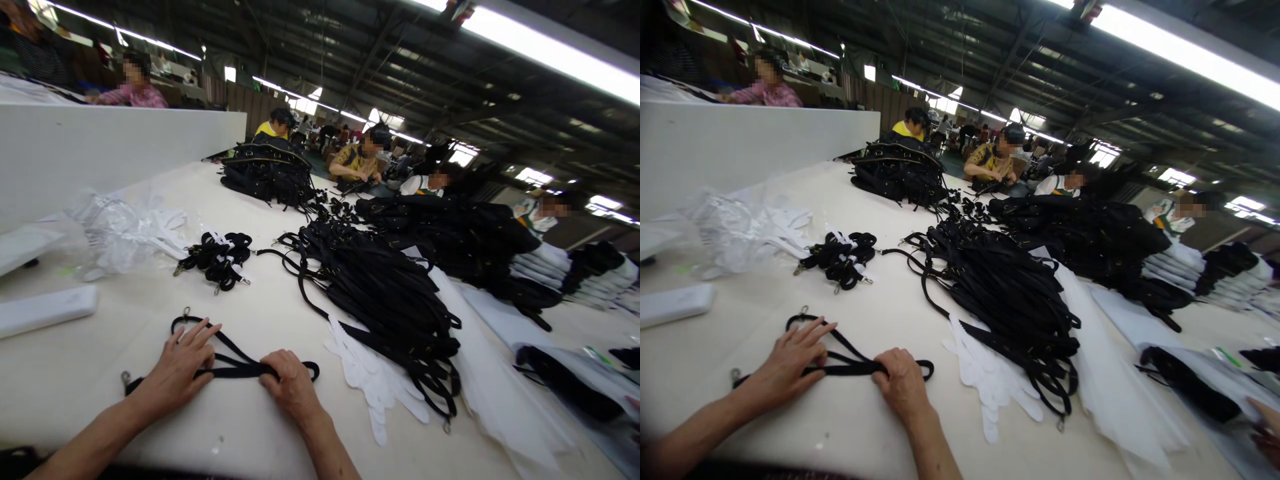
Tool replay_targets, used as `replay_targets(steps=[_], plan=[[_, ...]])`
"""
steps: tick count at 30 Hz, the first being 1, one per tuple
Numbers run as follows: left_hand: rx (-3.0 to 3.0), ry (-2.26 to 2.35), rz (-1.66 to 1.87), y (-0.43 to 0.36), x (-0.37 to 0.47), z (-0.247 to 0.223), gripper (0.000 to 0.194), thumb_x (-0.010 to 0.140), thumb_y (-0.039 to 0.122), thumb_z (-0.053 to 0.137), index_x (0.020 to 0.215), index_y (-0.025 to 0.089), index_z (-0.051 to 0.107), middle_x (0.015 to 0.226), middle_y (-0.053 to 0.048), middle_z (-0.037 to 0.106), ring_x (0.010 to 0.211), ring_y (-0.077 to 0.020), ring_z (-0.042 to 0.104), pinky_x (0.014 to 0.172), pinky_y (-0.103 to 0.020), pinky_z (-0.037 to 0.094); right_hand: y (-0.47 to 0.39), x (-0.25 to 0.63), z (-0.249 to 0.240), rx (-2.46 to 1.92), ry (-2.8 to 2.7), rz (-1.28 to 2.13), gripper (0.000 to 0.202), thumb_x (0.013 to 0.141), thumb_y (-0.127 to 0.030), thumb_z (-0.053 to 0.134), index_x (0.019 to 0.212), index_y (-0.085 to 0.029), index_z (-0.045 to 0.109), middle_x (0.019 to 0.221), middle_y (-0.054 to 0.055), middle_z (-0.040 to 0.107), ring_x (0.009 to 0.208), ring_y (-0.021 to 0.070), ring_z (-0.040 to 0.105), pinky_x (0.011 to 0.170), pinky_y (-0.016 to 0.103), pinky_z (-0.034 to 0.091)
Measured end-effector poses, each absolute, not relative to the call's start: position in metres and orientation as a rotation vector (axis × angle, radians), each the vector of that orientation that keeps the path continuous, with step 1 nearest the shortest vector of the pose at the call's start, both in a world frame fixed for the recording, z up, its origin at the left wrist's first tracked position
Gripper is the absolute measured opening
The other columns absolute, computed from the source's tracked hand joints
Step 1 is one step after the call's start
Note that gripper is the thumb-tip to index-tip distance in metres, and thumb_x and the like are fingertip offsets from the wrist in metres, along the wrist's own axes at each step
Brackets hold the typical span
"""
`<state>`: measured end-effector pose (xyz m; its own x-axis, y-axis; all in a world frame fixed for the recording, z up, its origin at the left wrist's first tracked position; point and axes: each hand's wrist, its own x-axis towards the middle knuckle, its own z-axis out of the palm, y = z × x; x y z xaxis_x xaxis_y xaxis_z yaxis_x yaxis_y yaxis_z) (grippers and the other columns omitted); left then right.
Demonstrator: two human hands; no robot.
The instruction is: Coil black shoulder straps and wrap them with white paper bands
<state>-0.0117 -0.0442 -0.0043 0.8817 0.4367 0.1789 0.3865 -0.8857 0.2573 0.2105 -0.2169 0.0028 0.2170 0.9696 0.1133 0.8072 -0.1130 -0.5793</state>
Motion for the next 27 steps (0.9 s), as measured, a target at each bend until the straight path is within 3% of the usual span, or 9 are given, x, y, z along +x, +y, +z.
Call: replay_targets(steps=[5, 9, 11, 14, 20, 27], plan=[[2.922, 0.415, 0.496, -0.037, -0.008, -0.003, 0.013, 0.086, 0.013, 0.051, 0.085, 0.025, 0.056, 0.147, -0.005, 0.053, 0.145, -0.0312, 0.032, 0.113, -0.062, 0.018, -0.218, 0.212, -0.004, -1.95, -1.691, 0.351, 0.029, 0.08, -0.014, 0.068, 0.106, -0.027, 0.066, 0.102, 0.001, 0.069, 0.096, 0.0185, 0.059, 0.087, 0.031, 0.044], [2.812, 0.434, 0.453, -0.029, 0.0, -0.007, 0.013, 0.087, 0.013, 0.05, 0.089, 0.025, 0.054, 0.111, -0.004, 0.071, 0.13, -0.0285, 0.052, 0.112, -0.06, 0.017, -0.218, 0.214, -0.008, -1.928, -1.739, 0.323, 0.022, 0.082, -0.013, 0.066, 0.098, -0.028, 0.068, 0.096, -0.001, 0.07, 0.091, 0.0172, 0.06, 0.085, 0.031, 0.043], [2.78, 0.501, 0.459, -0.029, 0.003, -0.009, 0.021, 0.088, 0.013, 0.049, 0.104, 0.025, 0.055, 0.106, -0.003, 0.07, 0.119, -0.0254, 0.059, 0.113, -0.059, 0.017, -0.218, 0.216, -0.008, -1.909, -1.763, 0.321, 0.021, 0.083, -0.014, 0.066, 0.098, -0.029, 0.067, 0.096, -0.002, 0.07, 0.09, 0.0172, 0.06, 0.083, 0.031, 0.043], [2.752, 0.576, 0.461, -0.03, 0.005, -0.011, 0.038, 0.091, 0.015, 0.05, 0.126, 0.028, 0.049, 0.114, -0.004, 0.068, 0.114, -0.0234, 0.06, 0.113, -0.059, 0.017, -0.218, 0.22, -0.006, -1.906, -1.79, 0.328, 0.017, 0.087, -0.018, 0.064, 0.099, -0.029, 0.066, 0.096, -0.001, 0.069, 0.09, 0.0179, 0.06, 0.08, 0.031, 0.044], [2.707, 0.635, 0.37, 0.001, -0.028, -0.011, 0.022, 0.094, 0.027, 0.054, 0.11, 0.039, 0.064, 0.108, 0.003, 0.069, 0.118, -0.0232, 0.058, 0.112, -0.055, 0.02, -0.216, 0.226, 0.001, -1.923, -1.828, 0.389, 0.017, 0.09, -0.017, 0.06, 0.1, -0.029, 0.066, 0.097, 0.0, 0.069, 0.091, 0.0188, 0.06, 0.08, 0.032, 0.045], [2.663, 0.683, 0.296, 0.038, -0.073, -0.007, 0.02, 0.093, 0.031, 0.054, 0.108, 0.034, 0.067, 0.108, 0.0, 0.07, 0.103, -0.0203, 0.063, 0.096, -0.037, 0.041, -0.214, 0.228, -0.001, -1.918, -1.852, 0.361, 0.015, 0.09, -0.017, 0.059, 0.098, -0.027, 0.066, 0.095, 0.001, 0.069, 0.089, 0.0186, 0.06, 0.08, 0.032, 0.045]])
